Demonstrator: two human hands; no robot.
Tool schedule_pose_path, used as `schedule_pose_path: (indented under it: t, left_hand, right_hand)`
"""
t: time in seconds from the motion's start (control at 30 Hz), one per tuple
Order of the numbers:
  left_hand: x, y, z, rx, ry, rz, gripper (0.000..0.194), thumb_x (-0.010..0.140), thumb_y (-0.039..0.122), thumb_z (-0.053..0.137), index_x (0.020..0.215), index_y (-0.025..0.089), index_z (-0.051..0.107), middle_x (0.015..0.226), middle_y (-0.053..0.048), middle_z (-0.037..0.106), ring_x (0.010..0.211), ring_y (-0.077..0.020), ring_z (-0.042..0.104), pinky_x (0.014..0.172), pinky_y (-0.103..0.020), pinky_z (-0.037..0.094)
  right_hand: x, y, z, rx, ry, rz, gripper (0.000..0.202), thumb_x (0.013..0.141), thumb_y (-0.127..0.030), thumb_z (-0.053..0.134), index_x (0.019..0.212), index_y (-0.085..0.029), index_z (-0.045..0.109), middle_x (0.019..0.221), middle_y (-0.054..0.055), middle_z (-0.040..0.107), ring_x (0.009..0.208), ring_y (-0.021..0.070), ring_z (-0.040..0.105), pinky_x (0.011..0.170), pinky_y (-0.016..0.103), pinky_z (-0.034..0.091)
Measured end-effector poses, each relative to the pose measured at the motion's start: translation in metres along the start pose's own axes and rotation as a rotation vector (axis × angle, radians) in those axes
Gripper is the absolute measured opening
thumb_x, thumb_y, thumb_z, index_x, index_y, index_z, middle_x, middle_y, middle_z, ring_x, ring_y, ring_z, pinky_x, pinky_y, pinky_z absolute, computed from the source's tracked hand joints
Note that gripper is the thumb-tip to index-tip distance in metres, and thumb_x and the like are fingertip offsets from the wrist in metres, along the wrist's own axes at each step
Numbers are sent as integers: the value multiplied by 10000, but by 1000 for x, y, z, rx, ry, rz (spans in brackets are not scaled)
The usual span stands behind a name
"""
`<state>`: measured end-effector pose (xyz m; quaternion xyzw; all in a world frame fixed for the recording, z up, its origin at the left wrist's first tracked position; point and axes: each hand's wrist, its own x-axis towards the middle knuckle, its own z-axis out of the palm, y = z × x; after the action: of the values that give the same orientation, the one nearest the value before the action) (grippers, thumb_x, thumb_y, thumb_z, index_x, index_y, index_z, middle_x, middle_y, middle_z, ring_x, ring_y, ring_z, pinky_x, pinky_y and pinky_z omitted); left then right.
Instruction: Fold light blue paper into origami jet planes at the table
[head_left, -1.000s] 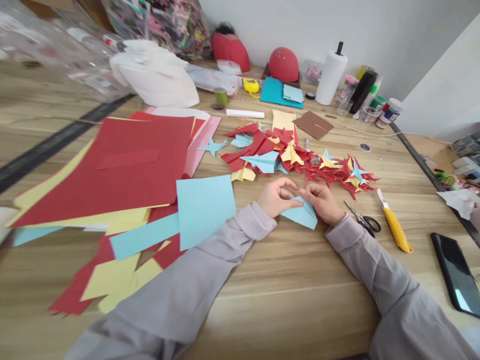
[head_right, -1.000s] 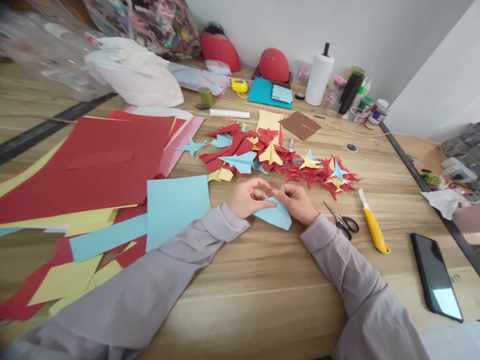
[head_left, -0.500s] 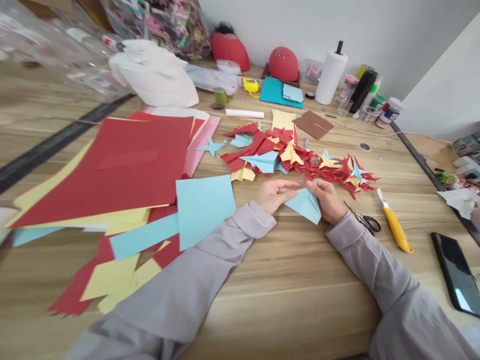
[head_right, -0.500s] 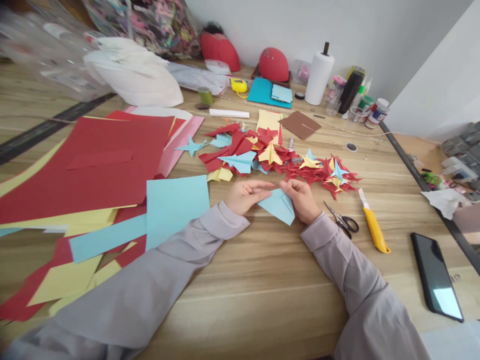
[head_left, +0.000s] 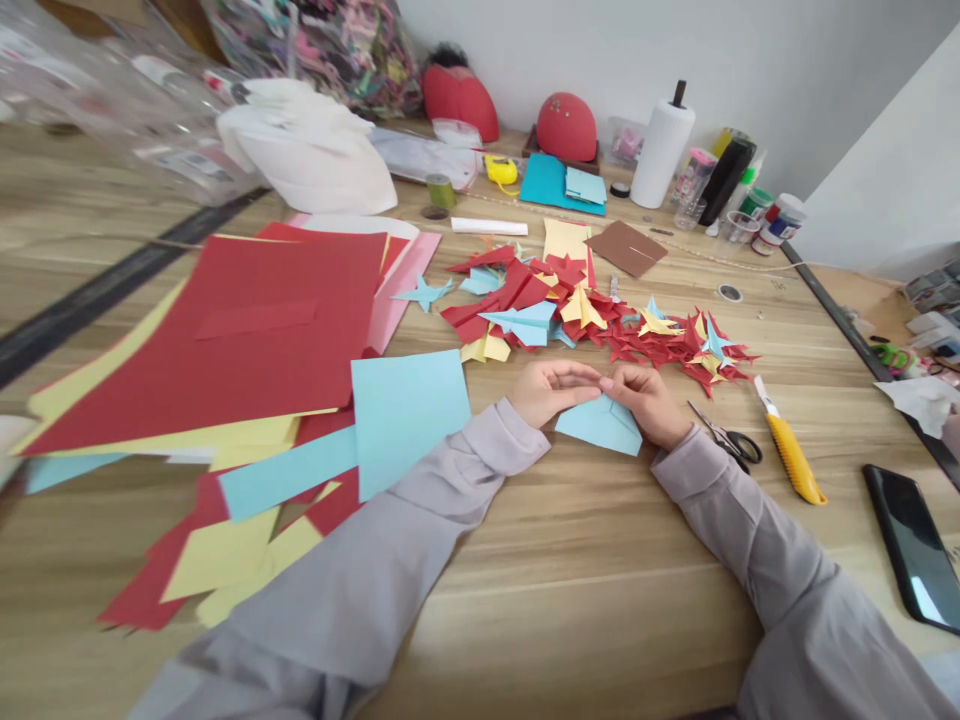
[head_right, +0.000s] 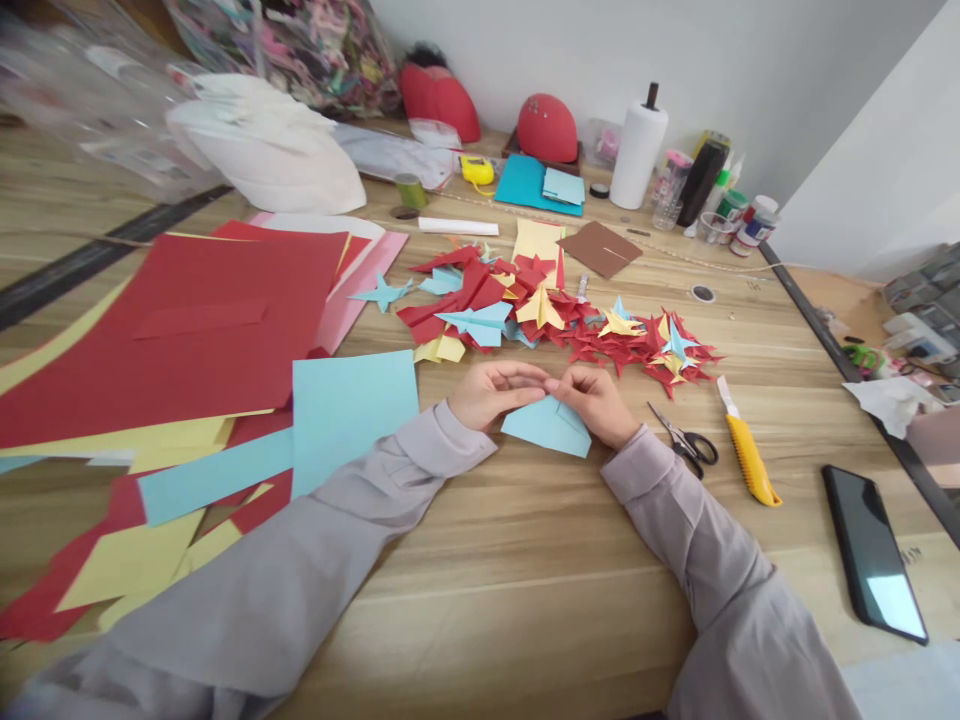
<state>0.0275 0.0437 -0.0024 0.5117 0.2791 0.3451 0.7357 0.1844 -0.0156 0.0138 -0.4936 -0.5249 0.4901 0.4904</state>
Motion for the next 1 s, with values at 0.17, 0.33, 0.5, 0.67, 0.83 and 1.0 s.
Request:
schedule_pose_path:
  t: [0.17, 0.33, 0.5, 0.67, 0.83, 1.0]
  left_hand:
    - [0, -3, -1, 74, -17, 46, 371, 452, 295, 841, 734, 123, 672, 646, -36, 694, 611, -149, 652, 625, -269, 526]
    - [1, -3, -1, 40, -37, 44, 380, 431, 239, 842, 744, 117, 665, 662, -35, 697, 634, -144, 660, 650, -258, 529]
    - [2, -4, -3, 24, -43, 57, 376, 445, 243, 839, 749, 112, 660, 683, -42, 698, 647, -148, 662, 660, -262, 531]
    - [1, -3, -3, 7, -34, 51, 403, 475, 268, 829, 813, 118, 668, 681, -40, 689, 649, -154, 655, 653, -275, 527]
    - [2, 0, -4, 96, 5, 55, 371, 501, 293, 815, 807, 130, 685, 639, -27, 667, 583, -129, 610, 583, -254, 496]
    - [1, 3, -3, 129, 42, 70, 317, 532, 329, 801, 767, 143, 698, 543, 9, 610, 468, -77, 506, 469, -212, 410]
  right_hand:
    - [-1, -2, 4, -175, -75, -20, 471, 753, -540, 594, 522, -174, 409, 523, -62, 303, 493, 62, 256, 453, 230, 188]
    - [-2, 0, 5, -141, -99, 11, 469, 754, -550, 586, 532, -172, 419, 530, -62, 302, 494, 61, 244, 452, 229, 187]
    - [-3, -1, 7, -51, -83, 55, 460, 724, -536, 629, 530, -173, 424, 511, -68, 300, 476, 56, 239, 444, 225, 179]
    - [-3, -4, 8, 42, -22, 87, 444, 691, -528, 666, 535, -176, 446, 495, -69, 333, 454, 54, 251, 434, 219, 187]
    - [0, -2, 2, 180, 120, 118, 437, 669, -501, 698, 534, -183, 431, 475, -76, 348, 418, 50, 252, 403, 212, 187]
    - [2, -1, -4, 275, 204, 141, 423, 657, -466, 719, 535, -187, 426, 474, -77, 364, 408, 52, 292, 403, 208, 225]
